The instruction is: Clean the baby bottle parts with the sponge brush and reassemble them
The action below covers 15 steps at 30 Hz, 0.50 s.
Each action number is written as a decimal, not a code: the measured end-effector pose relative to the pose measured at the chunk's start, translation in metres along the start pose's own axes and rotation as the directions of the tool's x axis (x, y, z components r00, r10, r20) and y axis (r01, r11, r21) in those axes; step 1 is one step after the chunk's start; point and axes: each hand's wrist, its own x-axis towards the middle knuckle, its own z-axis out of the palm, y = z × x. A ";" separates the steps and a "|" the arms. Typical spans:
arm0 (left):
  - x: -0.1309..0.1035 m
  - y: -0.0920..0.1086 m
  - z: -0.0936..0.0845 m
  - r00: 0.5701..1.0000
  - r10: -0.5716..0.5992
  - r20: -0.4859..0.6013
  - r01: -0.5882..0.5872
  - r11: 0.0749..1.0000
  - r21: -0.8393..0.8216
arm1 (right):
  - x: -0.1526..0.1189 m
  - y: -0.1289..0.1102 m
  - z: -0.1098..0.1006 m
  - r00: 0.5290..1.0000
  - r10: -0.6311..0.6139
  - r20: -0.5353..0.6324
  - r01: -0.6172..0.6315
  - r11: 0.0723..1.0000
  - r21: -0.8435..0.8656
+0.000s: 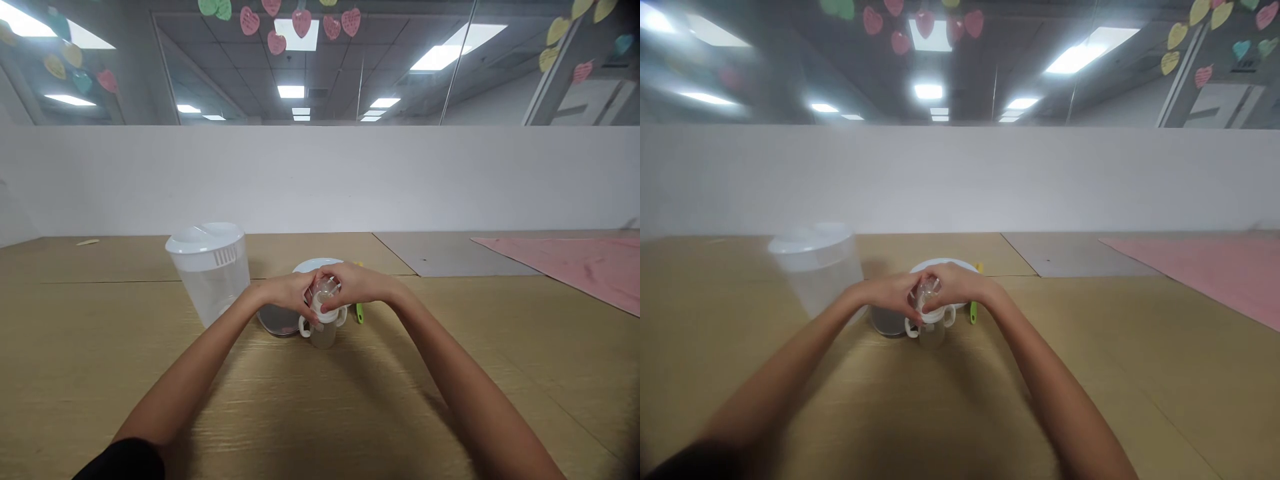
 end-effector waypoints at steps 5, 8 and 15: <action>0.007 -0.006 0.007 0.995 -0.036 0.098 0.040 0.999 -0.031 | -0.003 0.002 -0.004 0.997 0.072 0.041 -0.071 0.997 -0.036; 0.011 -0.010 0.011 0.996 -0.032 0.087 0.033 0.999 -0.017 | -0.004 0.003 -0.007 0.995 0.065 0.076 -0.064 0.998 -0.006; 0.013 -0.013 0.013 0.995 -0.017 0.099 0.018 1.000 -0.010 | -0.005 0.001 -0.010 0.992 0.063 0.105 -0.071 0.995 0.071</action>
